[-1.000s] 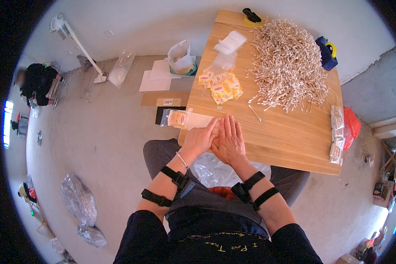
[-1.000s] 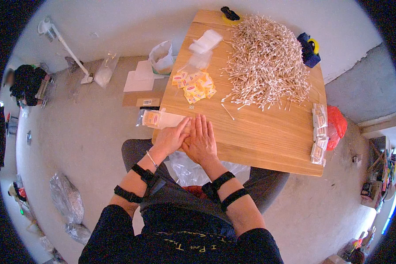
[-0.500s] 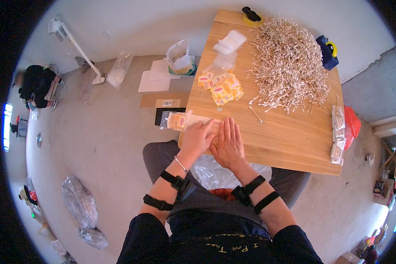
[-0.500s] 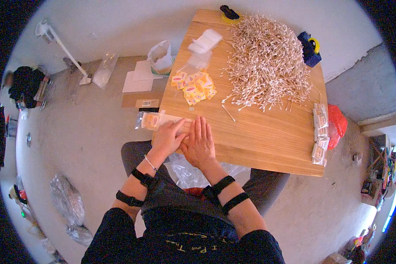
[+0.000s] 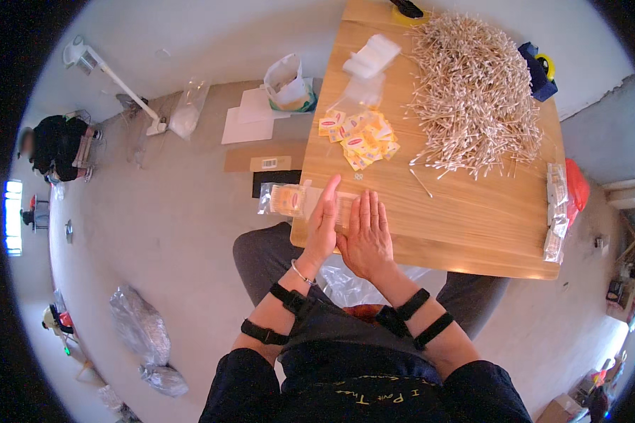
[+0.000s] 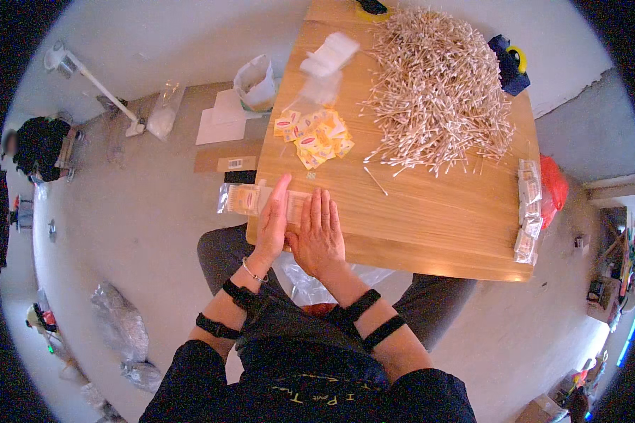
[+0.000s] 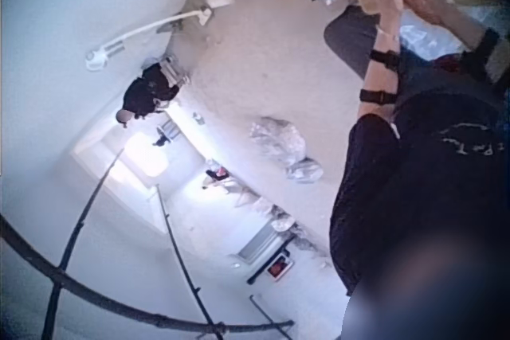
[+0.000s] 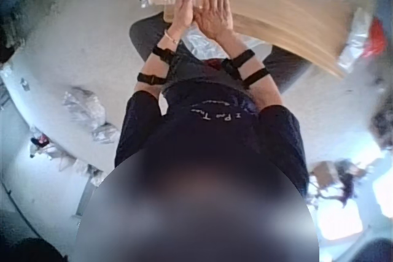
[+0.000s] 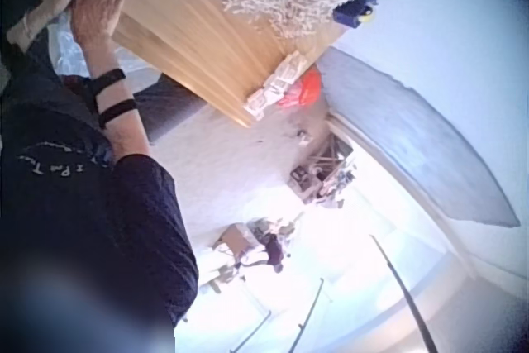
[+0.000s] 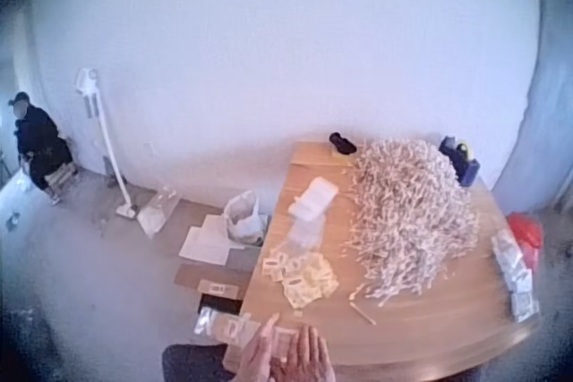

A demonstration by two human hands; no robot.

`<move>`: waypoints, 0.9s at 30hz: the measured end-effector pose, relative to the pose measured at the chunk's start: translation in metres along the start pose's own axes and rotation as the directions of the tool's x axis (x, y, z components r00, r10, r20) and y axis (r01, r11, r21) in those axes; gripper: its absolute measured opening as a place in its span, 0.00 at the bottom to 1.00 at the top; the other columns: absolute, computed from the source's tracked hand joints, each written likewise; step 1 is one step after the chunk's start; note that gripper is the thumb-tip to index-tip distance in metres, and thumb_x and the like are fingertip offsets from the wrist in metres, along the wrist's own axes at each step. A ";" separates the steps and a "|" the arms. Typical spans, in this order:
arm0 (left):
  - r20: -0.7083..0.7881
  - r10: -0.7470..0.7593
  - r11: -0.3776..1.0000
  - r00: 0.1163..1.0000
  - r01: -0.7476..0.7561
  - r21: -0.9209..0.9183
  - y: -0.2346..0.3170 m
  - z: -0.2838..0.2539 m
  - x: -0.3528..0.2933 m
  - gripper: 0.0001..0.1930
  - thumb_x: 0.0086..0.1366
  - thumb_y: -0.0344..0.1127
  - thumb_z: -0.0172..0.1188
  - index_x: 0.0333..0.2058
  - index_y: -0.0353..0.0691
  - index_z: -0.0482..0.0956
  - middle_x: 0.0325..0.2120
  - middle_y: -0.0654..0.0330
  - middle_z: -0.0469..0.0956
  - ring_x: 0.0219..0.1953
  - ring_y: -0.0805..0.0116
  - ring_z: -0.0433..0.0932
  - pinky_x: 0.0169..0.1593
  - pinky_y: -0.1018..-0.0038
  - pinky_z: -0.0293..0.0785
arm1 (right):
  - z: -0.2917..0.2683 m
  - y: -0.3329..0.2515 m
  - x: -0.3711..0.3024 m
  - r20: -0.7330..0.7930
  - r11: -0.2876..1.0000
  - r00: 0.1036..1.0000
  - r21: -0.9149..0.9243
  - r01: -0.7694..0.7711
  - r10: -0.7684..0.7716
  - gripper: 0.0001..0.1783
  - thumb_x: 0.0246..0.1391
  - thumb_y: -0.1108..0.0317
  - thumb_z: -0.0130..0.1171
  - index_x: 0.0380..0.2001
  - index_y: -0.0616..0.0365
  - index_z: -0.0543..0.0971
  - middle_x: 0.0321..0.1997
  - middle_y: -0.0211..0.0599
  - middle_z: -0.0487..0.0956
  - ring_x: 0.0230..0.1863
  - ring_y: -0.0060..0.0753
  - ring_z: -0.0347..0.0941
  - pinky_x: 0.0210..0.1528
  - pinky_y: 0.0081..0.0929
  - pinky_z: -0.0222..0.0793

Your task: Aligning cotton swabs and placing them into small plastic bags.

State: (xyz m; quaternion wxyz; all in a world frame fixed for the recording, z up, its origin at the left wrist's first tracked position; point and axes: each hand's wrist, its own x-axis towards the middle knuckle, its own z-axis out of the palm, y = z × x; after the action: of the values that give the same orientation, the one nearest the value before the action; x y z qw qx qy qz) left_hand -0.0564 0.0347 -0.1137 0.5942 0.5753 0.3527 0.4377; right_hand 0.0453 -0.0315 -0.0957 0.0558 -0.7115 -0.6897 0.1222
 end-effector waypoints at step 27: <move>-0.018 -0.102 0.988 0.995 0.100 -0.121 0.003 -0.011 0.013 0.28 0.74 0.48 0.34 0.62 0.30 0.59 0.63 0.50 0.59 0.66 0.60 0.55 0.69 0.66 0.47 | 0.014 -0.020 0.012 -0.113 0.992 0.989 0.096 -0.080 0.091 0.41 0.57 0.51 0.43 0.62 0.79 0.53 0.69 0.67 0.46 0.73 0.62 0.36 0.72 0.50 0.29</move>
State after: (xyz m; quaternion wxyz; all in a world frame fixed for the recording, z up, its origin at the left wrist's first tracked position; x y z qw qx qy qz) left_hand -0.0620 0.0507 -0.1110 0.6448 0.5145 0.3616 0.4344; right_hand 0.0222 -0.0203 -0.1052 0.1232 -0.7432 -0.6477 0.1139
